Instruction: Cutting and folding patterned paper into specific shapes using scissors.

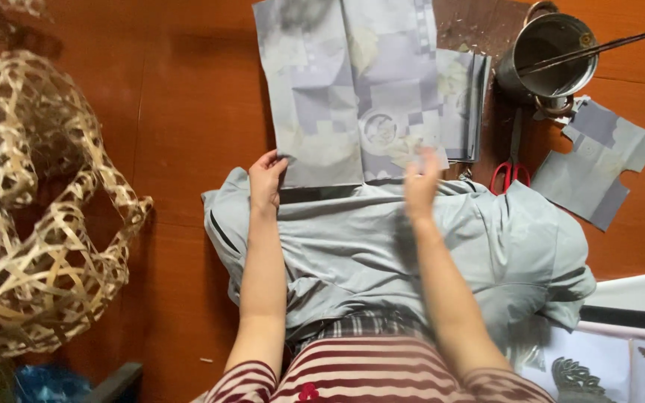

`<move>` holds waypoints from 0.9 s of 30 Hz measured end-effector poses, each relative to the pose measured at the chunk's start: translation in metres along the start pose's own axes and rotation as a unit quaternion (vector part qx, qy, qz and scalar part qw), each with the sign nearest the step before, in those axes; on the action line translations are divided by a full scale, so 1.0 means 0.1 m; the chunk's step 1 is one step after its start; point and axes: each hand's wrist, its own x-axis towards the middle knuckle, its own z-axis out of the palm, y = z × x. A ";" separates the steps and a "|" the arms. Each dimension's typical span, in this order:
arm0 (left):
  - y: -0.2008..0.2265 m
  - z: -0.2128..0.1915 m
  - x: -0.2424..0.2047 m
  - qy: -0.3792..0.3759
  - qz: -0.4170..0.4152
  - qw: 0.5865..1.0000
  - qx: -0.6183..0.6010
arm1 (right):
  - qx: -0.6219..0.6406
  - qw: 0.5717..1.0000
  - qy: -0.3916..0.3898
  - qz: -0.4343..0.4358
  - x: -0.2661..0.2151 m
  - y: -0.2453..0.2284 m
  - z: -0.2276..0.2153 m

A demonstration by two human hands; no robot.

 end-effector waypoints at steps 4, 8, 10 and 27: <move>0.17 0.20 -0.14 -0.055 -0.045 0.995 -0.076 | 0.019 0.969 -0.218 -0.112 -0.47 -0.50 0.42; 0.01 0.10 -0.09 -0.050 -0.060 0.993 -0.087 | 0.075 0.951 -0.272 -0.127 -0.53 -1.39 0.53; -0.12 0.02 -0.01 -0.069 -0.067 0.991 -0.089 | 0.023 0.939 -0.249 -0.237 -0.49 -1.65 0.61; 0.00 0.44 -0.11 -0.108 -0.013 0.994 0.018 | 0.005 0.950 -0.301 -0.085 -0.16 -1.48 0.93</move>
